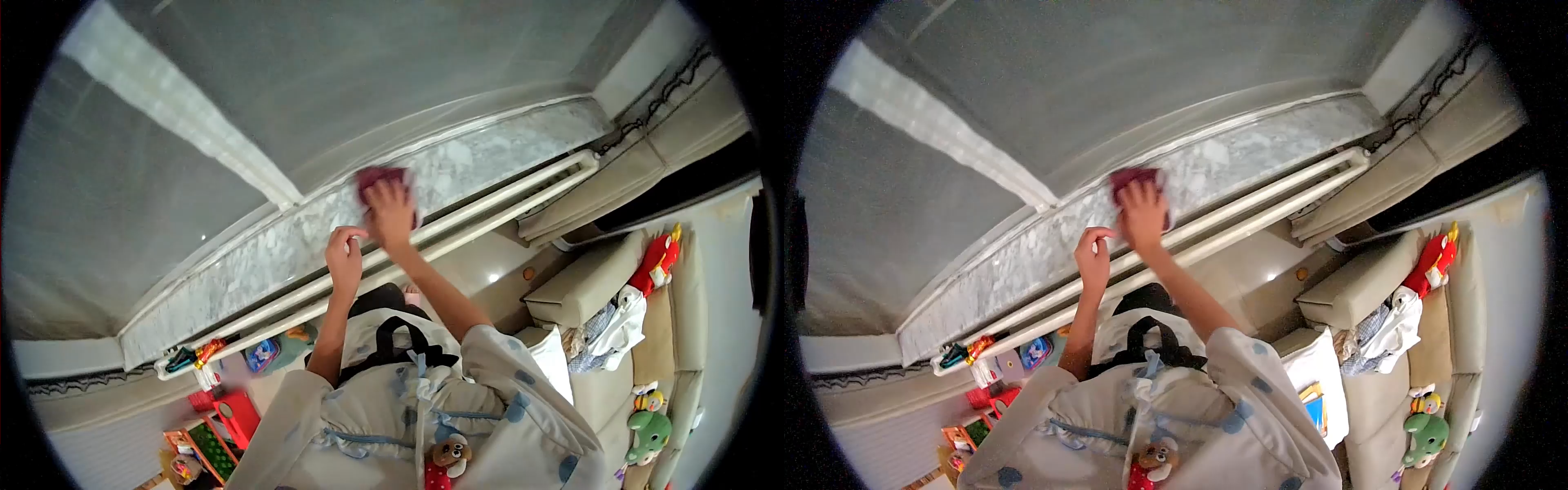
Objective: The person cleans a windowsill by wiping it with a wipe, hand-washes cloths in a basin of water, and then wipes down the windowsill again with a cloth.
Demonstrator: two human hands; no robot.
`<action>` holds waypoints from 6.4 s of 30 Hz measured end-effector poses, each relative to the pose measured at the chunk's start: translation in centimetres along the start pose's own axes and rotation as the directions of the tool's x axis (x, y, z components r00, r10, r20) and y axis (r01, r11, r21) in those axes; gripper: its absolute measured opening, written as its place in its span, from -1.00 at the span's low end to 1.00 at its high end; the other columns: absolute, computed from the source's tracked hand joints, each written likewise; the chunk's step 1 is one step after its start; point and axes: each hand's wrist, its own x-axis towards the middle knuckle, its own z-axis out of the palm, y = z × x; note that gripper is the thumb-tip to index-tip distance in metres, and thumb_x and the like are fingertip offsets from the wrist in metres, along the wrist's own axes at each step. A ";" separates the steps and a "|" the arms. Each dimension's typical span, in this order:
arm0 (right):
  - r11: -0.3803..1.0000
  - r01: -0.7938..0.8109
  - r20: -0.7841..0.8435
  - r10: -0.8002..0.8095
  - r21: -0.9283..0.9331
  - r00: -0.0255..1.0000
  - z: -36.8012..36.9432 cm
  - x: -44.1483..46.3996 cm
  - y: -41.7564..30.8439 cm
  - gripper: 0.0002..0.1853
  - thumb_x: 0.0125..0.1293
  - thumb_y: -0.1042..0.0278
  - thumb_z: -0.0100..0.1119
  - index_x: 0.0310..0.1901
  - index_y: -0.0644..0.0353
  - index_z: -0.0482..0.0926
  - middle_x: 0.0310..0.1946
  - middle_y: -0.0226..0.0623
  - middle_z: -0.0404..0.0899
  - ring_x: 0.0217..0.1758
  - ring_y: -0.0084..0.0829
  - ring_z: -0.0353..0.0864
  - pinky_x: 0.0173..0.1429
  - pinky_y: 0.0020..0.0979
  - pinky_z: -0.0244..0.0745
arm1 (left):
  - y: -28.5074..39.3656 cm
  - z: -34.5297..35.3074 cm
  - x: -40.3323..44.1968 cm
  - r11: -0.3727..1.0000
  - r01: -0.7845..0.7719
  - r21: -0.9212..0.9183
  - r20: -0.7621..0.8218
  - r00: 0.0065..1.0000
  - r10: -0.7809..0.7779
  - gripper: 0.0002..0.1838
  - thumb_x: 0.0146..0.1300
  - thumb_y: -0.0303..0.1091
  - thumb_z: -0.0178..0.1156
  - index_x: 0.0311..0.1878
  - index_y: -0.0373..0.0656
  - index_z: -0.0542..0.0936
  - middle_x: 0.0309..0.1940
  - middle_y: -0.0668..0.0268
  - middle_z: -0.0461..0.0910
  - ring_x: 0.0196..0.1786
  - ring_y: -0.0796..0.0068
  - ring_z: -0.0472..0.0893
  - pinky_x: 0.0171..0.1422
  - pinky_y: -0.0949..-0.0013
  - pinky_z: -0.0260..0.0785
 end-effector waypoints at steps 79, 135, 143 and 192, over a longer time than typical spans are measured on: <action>0.185 0.974 -0.155 -0.974 -0.127 0.165 13.1 -8.1 -34.9 -0.64 0.14 0.33 -0.10 0.00 0.17 0.34 -0.20 -0.21 0.35 -0.24 -0.31 0.31 -0.24 -0.22 0.22 | -5.5 -8.1 -16.9 0.839 0.389 -0.379 -0.832 0.254 -0.494 -0.85 -0.02 -0.69 -0.06 -0.45 -0.27 0.49 -0.54 0.24 0.49 -0.47 0.43 0.50 -0.37 0.44 0.30; 0.582 0.795 0.101 -0.813 0.169 0.574 -1.3 -1.4 7.0 -0.59 0.02 0.36 -0.04 -0.01 -0.16 0.42 -0.09 -0.29 0.32 -0.09 -0.28 0.33 -0.01 -0.04 0.17 | 4.9 12.3 -10.1 0.886 0.330 -0.326 -0.200 0.892 -0.406 -0.82 0.11 -0.67 -0.13 -0.41 -0.30 0.48 -0.52 0.31 0.50 -0.42 0.61 0.48 -0.27 0.56 0.33; 0.582 0.698 0.033 -0.777 0.416 0.628 -0.9 -0.4 -1.0 -0.67 0.06 0.24 0.09 -0.08 -0.06 0.47 0.00 -0.21 0.33 0.01 -0.27 0.30 0.05 -0.20 0.17 | 6.6 8.0 -5.7 0.848 0.298 -0.438 -0.067 0.930 -0.361 -0.79 0.13 -0.66 -0.15 -0.36 -0.29 0.50 -0.48 0.37 0.48 -0.38 0.67 0.43 -0.26 0.61 0.27; 0.751 -0.454 -0.106 0.464 -0.480 0.880 -17.6 18.2 61.2 -0.45 0.13 0.09 -0.10 0.16 0.14 0.29 0.18 -0.14 0.24 0.21 -0.18 0.18 0.21 -0.03 0.07 | 18.6 51.0 8.3 0.994 0.079 -0.078 0.428 0.903 -0.038 -0.77 0.02 -0.68 -0.06 -0.30 -0.22 0.51 -0.31 0.25 0.51 -0.31 0.38 0.47 -0.18 0.47 0.31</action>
